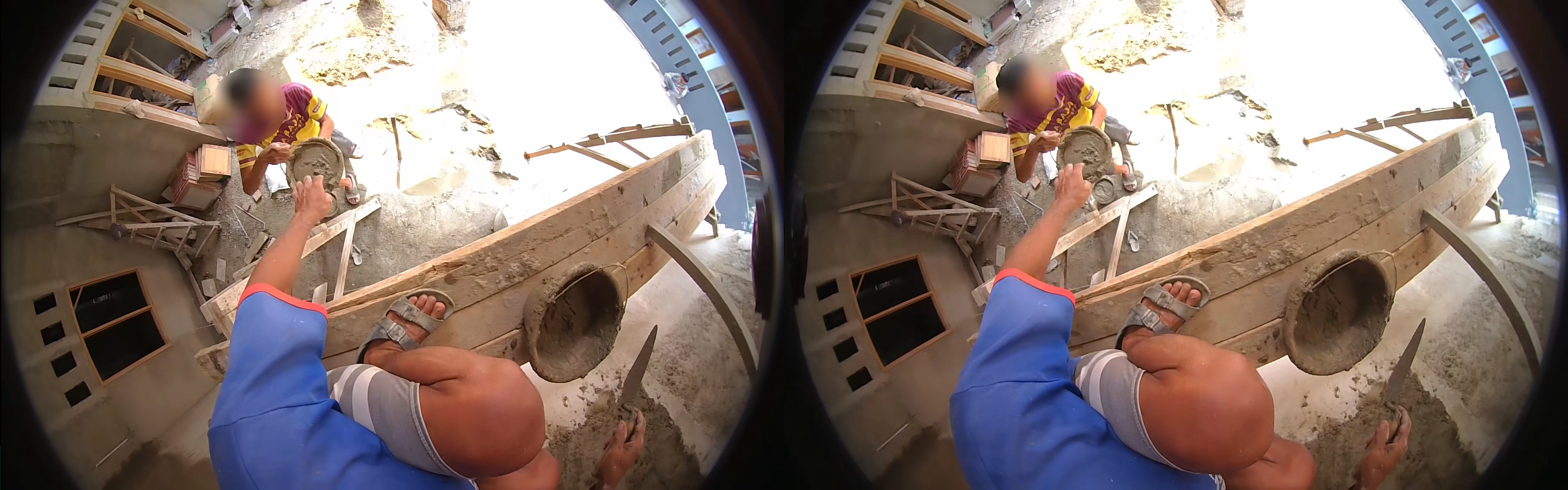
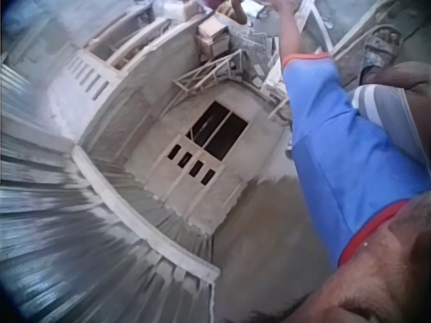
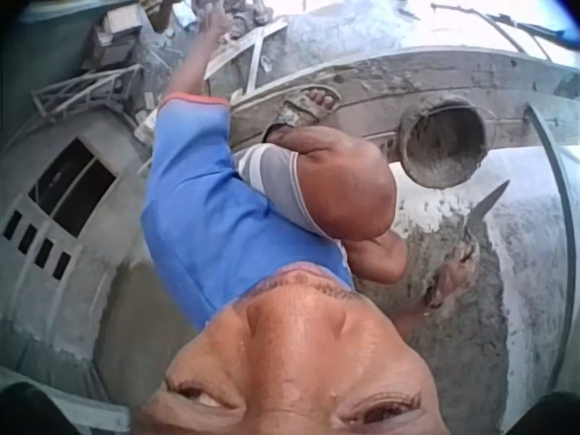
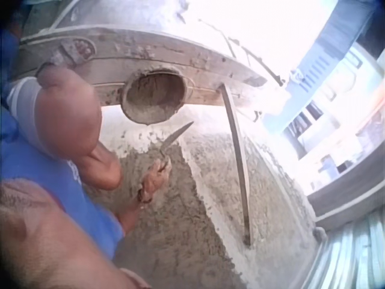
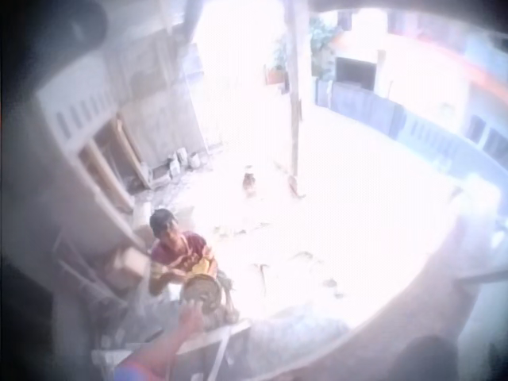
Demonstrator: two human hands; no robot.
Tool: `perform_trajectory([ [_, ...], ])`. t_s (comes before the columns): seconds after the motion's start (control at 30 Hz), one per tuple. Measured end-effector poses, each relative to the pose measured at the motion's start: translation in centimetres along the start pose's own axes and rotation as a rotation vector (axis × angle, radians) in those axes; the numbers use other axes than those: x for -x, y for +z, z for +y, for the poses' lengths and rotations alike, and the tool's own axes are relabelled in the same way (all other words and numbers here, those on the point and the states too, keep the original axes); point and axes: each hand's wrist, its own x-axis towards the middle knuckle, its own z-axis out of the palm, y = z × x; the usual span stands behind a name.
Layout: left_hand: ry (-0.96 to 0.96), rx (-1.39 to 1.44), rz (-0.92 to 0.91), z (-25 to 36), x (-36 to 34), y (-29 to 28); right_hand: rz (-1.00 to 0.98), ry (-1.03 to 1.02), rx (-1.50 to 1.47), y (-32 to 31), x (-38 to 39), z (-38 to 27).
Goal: The person applies plaster to a wall using a trowel and then smooths it using a wooden float.
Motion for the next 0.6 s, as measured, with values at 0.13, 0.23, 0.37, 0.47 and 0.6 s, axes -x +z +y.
perform_trajectory([
  [0.13, 0.118, -0.345, 0.203, -1.3, -3.1, -1.7, 0.025, -0.242, 0.303, 1.4, -0.8, -1.9],
  [0.23, 0.08, -0.429, 0.1, -2.7, -4.5, -3.0, -0.184, -0.032, -0.049, 2.2, -2.0, 0.5],
  [0.37, -0.068, -0.52, -0.188, -4.0, -4.4, -5.4, -0.161, -0.022, -0.119, 3.9, -2.0, 2.4],
  [0.47, -0.032, -0.345, -0.33, -11.0, -5.6, -7.4, -0.094, -0.068, -0.119, 4.4, -2.3, 3.2],
  [0.6, 0.044, -0.173, -0.406, -5.2, -1.0, -10.2, -0.203, -0.038, -0.13, 3.3, -2.1, 2.7],
])
